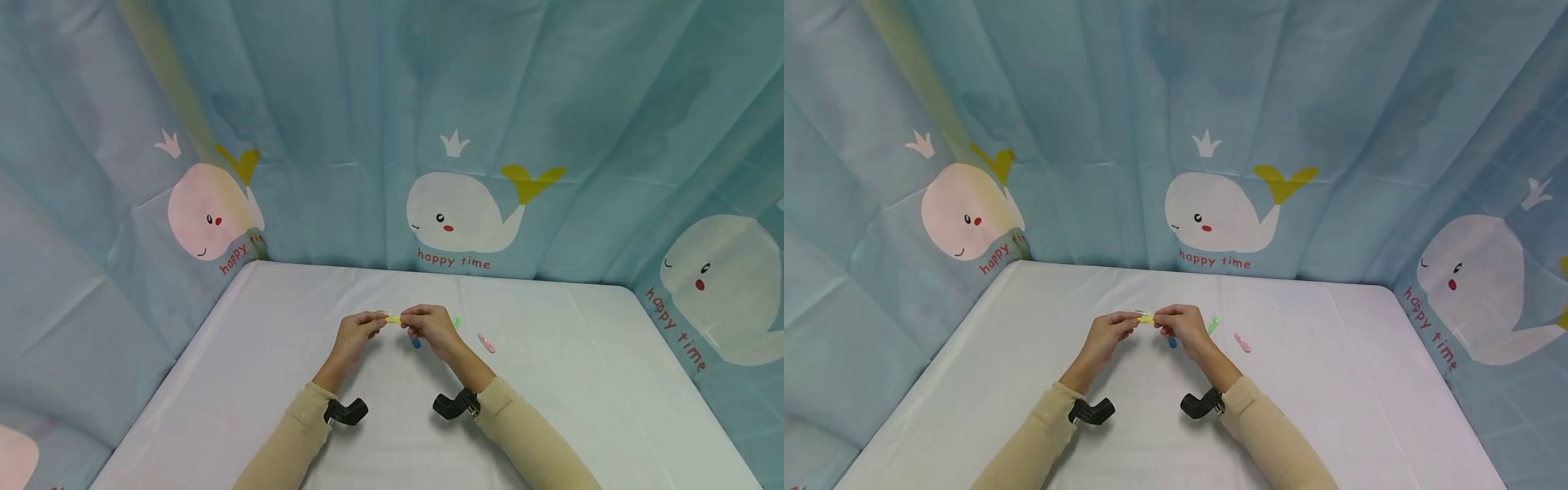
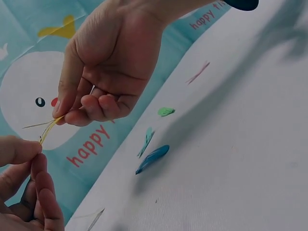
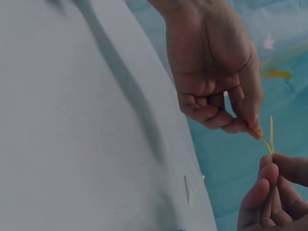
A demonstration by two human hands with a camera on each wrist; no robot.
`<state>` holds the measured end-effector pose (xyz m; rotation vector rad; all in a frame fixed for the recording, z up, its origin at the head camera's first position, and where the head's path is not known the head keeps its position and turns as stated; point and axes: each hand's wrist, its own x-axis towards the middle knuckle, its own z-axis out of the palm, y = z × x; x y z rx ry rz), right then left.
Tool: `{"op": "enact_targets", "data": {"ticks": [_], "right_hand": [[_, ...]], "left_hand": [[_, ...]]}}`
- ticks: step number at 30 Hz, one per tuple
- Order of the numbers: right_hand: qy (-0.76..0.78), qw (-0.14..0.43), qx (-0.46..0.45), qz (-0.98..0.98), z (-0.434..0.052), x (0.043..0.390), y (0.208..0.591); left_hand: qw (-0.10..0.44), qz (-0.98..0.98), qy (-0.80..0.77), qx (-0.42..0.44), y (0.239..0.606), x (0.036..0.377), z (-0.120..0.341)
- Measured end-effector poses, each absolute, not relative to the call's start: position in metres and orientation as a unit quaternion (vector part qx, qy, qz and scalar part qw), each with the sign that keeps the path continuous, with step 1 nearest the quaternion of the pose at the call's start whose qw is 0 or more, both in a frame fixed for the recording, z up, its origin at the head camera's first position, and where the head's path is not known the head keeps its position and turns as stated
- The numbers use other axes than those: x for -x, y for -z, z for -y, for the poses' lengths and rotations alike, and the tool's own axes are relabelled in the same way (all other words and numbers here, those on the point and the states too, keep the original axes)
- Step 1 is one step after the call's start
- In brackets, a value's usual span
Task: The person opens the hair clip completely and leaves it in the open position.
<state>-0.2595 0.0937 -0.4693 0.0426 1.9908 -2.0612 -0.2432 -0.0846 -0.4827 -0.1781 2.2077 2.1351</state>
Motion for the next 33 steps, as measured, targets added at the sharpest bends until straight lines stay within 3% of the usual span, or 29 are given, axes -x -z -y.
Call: {"op": "enact_targets", "data": {"ticks": [14,33], "right_hand": [[0.647,0.099,-0.038,-0.755,-0.074,0.279,0.479],[0.523,0.066,-0.022,-0.85,-0.05,0.285,0.494]], "left_hand": [[0.019,-0.761,-0.643,0.085,0.486,0.259,0.094],[0.015,-0.905,-0.422,0.049,0.5,0.274,0.108]]}}
